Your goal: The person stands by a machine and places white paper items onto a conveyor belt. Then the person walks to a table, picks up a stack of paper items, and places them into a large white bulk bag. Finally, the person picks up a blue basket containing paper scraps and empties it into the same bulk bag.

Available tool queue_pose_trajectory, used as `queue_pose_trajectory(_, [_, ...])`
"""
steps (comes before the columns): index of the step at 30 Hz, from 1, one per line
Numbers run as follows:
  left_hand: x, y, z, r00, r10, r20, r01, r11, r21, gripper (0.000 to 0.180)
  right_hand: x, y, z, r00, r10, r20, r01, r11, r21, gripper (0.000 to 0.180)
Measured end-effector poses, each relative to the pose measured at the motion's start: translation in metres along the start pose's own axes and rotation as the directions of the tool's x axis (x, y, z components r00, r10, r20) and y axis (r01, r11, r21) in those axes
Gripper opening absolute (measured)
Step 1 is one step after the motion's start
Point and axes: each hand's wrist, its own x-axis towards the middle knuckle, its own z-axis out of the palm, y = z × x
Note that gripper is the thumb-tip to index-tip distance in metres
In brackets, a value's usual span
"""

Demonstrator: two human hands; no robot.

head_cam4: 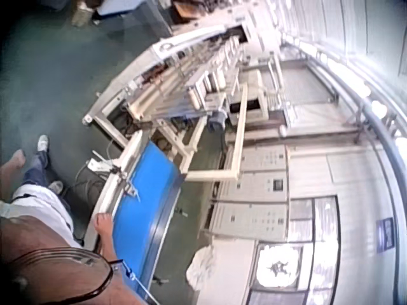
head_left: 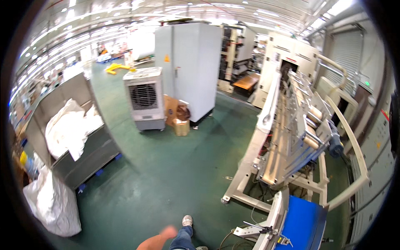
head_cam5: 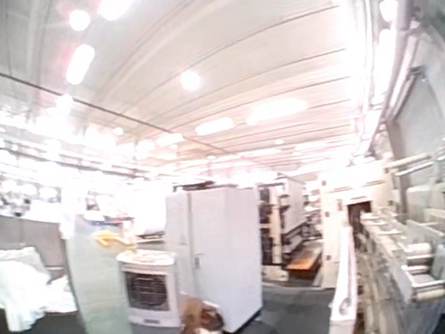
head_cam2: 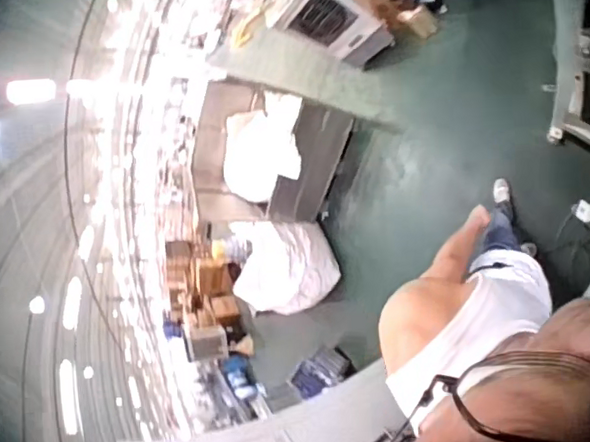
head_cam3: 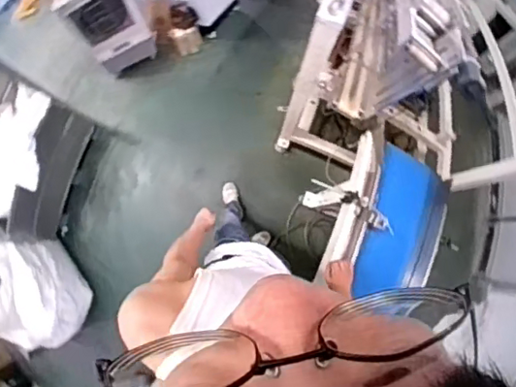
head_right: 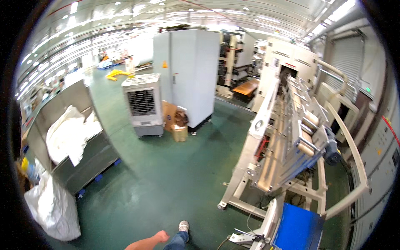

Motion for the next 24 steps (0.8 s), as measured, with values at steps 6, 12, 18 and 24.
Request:
queue_pose_trajectory(6, [-0.009,-0.005,0.003,0.987,0.102,-0.126,-0.118,0.985,-0.125,0.032,0.003,0.003,0.016,0.933,0.094,0.347,-0.069,0.994,-0.083,0.014])
queue_pose_trajectory(12, [-0.028,-0.015,0.019,0.996,0.047,-0.073,-0.047,0.999,0.003,0.028,0.004,0.004,0.01,0.9,0.164,0.405,-0.147,0.986,-0.075,0.02])
queue_pose_trajectory(18, [-0.034,-0.008,0.019,0.975,-0.2,0.095,0.212,0.968,-0.134,0.032,0.008,0.001,-0.001,0.919,0.151,0.365,-0.125,0.988,-0.093,0.021])
queue_pose_trajectory(24, [-0.011,0.005,0.021,0.996,-0.066,-0.053,0.059,0.991,-0.121,0.031,0.012,-0.002,0.004,0.961,0.124,0.246,-0.114,0.992,-0.055,0.023])
